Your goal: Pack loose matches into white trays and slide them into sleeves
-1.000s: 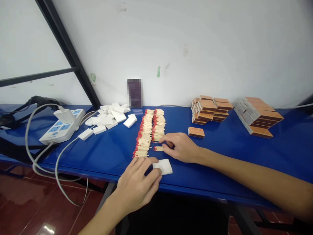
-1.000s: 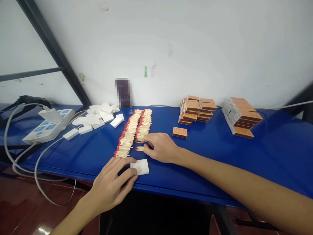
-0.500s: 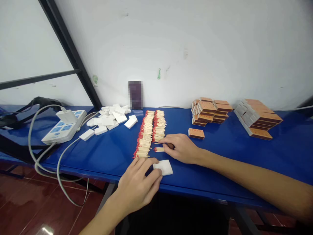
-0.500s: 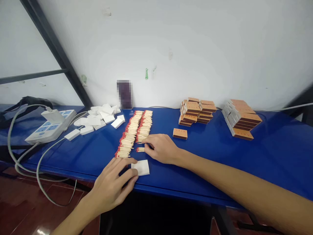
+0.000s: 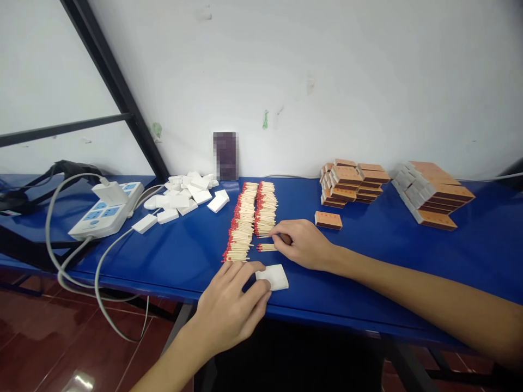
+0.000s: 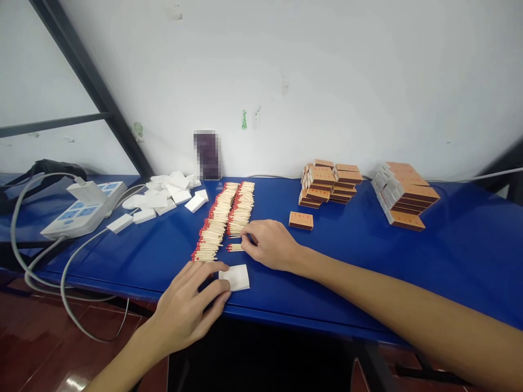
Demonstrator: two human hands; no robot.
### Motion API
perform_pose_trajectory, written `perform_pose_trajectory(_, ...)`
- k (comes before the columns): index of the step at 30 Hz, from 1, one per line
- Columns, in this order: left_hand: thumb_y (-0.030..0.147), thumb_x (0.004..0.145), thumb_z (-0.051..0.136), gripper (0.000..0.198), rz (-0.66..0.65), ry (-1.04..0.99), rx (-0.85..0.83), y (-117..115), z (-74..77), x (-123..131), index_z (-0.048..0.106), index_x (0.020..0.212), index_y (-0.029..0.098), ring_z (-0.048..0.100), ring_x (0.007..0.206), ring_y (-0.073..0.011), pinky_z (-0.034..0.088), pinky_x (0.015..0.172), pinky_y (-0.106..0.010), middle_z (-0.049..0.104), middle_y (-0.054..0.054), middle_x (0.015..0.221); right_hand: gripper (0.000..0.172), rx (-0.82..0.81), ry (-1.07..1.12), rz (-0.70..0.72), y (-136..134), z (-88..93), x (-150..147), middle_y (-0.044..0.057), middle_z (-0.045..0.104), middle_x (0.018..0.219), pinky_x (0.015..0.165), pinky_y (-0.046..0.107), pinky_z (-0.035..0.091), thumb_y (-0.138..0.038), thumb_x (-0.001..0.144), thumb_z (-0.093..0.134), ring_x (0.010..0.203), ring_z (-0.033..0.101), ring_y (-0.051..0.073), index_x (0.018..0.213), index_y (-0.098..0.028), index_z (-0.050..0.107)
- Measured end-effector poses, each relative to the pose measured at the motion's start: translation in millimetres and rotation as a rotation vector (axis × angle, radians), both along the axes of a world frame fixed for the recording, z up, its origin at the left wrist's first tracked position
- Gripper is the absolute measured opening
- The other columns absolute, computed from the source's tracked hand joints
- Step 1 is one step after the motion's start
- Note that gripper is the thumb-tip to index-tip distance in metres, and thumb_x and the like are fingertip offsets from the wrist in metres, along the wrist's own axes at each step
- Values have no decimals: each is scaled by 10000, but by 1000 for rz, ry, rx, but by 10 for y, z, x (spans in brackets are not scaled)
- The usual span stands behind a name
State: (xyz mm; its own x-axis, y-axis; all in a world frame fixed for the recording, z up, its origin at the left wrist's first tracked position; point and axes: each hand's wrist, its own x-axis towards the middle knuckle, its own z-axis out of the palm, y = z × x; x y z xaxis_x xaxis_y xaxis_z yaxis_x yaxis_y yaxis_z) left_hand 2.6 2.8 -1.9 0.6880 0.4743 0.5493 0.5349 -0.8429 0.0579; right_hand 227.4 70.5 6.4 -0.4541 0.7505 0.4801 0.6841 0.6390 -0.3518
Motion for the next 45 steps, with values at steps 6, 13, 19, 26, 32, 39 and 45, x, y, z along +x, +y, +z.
perform_pose_trajectory(6,162,941,516,95,4,6,0,-3,0,5,603,978,179,560,888,-224,418,789,-373,616,-89,1104,192,-12,-3,3,-8,12,0,-14,540,598,590,253,327,-154,857,516,560,484,117,812,-150,703)
perform_pose_trajectory(13,163,944,508,100,6,-1,16,-5,11,16,604,966,180,565,874,-218,419,784,-367,621,-87,1095,148,-31,6,5,-12,24,-5,-26,531,589,586,250,318,-138,834,541,549,460,108,771,-156,674)
perform_pose_trajectory(19,158,939,516,91,4,-2,24,-13,14,7,602,963,176,558,872,-217,415,785,-362,620,-87,1086,151,-21,-13,13,-13,22,-3,-30,521,587,577,250,301,-138,834,540,541,442,103,754,-163,665)
perform_pose_trajectory(26,154,938,515,95,0,0,12,-6,15,8,603,969,175,556,864,-214,410,775,-361,619,-87,1088,162,-7,10,77,-21,19,-2,-34,531,589,558,234,291,-115,817,531,531,431,89,699,-170,629)
perform_pose_trajectory(32,163,943,503,108,8,-2,16,-13,19,14,606,969,180,570,870,-212,421,774,-359,627,-87,1087,132,0,18,69,-26,2,2,-35,548,598,568,228,319,-137,823,542,528,448,91,812,-166,671)
perform_pose_trajectory(39,161,942,498,113,5,1,19,-18,31,16,607,964,180,581,866,-214,426,770,-359,630,-89,1079,158,-37,-26,100,-30,27,-2,-21,579,631,563,235,325,-148,843,537,555,472,103,778,-183,677)
perform_pose_trajectory(45,157,939,505,104,1,0,1,-20,42,14,605,961,174,577,865,-216,425,767,-361,627,-91,1071,241,3,-19,10,-20,4,4,5,623,691,615,250,378,-156,861,511,584,509,122,986,-158,716)
